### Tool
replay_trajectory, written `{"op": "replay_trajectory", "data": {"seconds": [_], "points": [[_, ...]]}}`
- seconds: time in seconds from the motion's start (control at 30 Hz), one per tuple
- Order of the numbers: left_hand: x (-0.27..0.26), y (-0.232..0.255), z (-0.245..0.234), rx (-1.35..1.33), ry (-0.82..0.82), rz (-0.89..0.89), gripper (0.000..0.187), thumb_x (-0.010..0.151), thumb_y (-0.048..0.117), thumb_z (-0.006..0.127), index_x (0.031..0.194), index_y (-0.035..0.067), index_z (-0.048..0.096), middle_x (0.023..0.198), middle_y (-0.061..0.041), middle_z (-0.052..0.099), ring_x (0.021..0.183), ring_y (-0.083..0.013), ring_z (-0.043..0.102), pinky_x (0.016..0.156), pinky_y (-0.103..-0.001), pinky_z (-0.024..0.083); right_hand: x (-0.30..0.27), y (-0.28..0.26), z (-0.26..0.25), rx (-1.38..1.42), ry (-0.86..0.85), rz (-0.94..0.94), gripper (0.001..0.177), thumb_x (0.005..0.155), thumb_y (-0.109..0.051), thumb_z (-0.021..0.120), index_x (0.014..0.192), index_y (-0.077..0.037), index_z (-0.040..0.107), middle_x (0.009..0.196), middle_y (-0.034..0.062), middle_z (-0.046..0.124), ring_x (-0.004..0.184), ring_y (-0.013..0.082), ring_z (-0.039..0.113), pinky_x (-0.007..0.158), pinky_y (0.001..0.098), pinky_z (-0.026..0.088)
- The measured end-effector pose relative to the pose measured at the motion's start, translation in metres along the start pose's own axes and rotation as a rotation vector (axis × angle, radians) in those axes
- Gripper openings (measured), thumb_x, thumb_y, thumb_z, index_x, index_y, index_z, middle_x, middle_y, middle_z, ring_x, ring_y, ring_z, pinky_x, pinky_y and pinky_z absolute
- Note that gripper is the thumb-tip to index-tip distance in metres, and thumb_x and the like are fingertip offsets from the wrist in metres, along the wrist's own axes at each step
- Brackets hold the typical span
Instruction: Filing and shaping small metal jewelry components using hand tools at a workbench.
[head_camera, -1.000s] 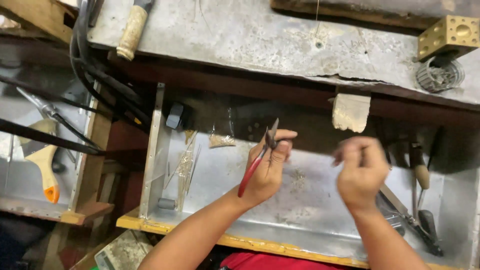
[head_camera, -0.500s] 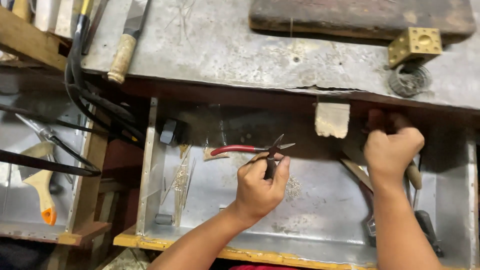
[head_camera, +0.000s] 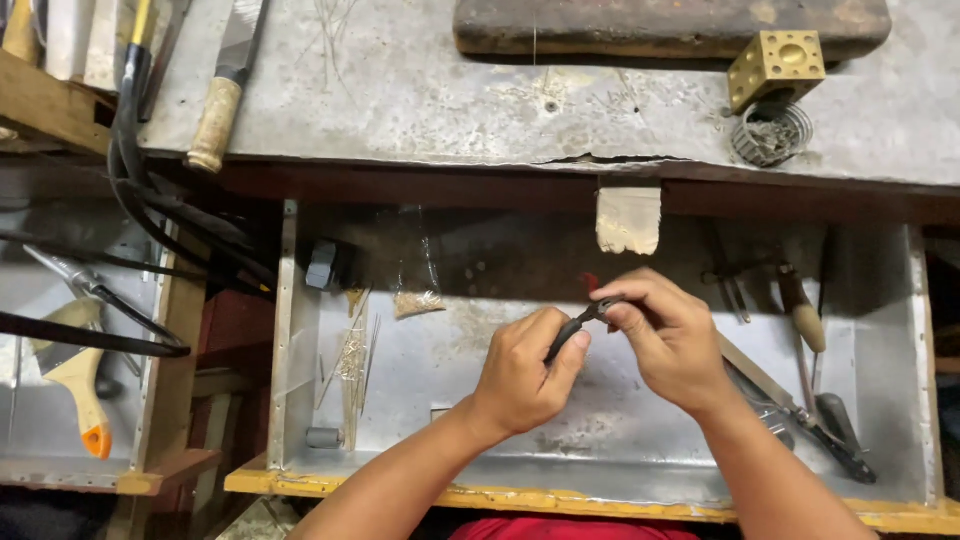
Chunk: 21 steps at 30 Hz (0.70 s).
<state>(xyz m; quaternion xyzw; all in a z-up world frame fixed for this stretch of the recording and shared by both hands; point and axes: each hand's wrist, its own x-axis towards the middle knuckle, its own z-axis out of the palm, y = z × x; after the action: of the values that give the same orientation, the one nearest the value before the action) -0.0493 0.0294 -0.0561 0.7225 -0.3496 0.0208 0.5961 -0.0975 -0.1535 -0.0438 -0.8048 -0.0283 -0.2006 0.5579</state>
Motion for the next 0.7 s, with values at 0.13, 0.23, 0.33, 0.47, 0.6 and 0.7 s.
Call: {"op": "replay_trajectory", "data": {"seconds": [0.13,0.23,0.33,0.47,0.6,0.7], "points": [[0.009,0.007,-0.005,-0.121,-0.079,0.071,0.030,0.107,0.019,0.048,0.085,0.000,0.050,0.111,-0.027,0.057,0.105,-0.0498,0.060,0.091,-0.049,0.050,-0.002,0.001,-0.001,0.075,0.009,0.069,0.017,0.100,-0.008,0.063,0.099,0.003,0.076,0.073,0.0114,0.067,0.061,0.0182,0.062,0.061,0.0335,0.061],[0.008,0.001,-0.007,-0.418,-0.156,-0.022,0.032,0.108,0.018,0.050,0.082,-0.001,0.049,0.136,-0.031,0.056,0.129,-0.0497,0.056,0.106,-0.053,0.043,0.000,-0.003,0.001,0.035,-0.008,0.044,0.015,0.098,-0.010,0.067,0.094,0.000,0.077,0.078,0.0095,0.067,0.065,0.0161,0.060,0.064,0.0313,0.057],[0.011,-0.003,-0.010,-0.508,-0.165,-0.155,0.033,0.104,0.019,0.055,0.077,0.001,0.055,0.127,-0.027,0.065,0.121,-0.0438,0.063,0.104,-0.051,0.047,-0.006,0.008,0.001,0.069,0.026,0.088,0.018,0.102,-0.010,0.062,0.102,0.002,0.076,0.080,0.0118,0.066,0.065,0.0168,0.062,0.066,0.0316,0.057],[0.009,-0.015,-0.011,-0.597,-0.114,-0.222,0.035,0.102,0.021,0.058,0.070,0.007,0.054,0.126,-0.024,0.067,0.119,-0.0376,0.064,0.103,-0.045,0.046,-0.007,0.015,0.010,0.094,0.088,0.322,0.027,0.110,-0.012,0.052,0.106,0.003,0.073,0.074,0.0122,0.064,0.063,0.0166,0.061,0.057,0.0306,0.058],[0.008,-0.021,-0.015,-0.610,-0.108,-0.223,0.034,0.100,0.021,0.061,0.069,0.006,0.057,0.132,-0.025,0.067,0.122,-0.0380,0.065,0.103,-0.046,0.047,-0.011,0.024,0.022,0.029,0.039,0.400,0.021,0.108,-0.006,0.052,0.110,0.005,0.070,0.074,0.0147,0.064,0.063,0.0194,0.062,0.057,0.0336,0.060],[0.018,-0.009,-0.022,-0.486,-0.038,-0.195,0.036,0.102,0.018,0.058,0.068,0.005,0.055,0.100,-0.017,0.071,0.094,-0.0299,0.069,0.088,-0.039,0.052,-0.002,0.008,0.029,-0.128,-0.008,0.397,0.025,0.108,-0.007,0.050,0.100,0.002,0.073,0.069,0.0168,0.070,0.055,0.0218,0.066,0.051,0.0339,0.059]]}}
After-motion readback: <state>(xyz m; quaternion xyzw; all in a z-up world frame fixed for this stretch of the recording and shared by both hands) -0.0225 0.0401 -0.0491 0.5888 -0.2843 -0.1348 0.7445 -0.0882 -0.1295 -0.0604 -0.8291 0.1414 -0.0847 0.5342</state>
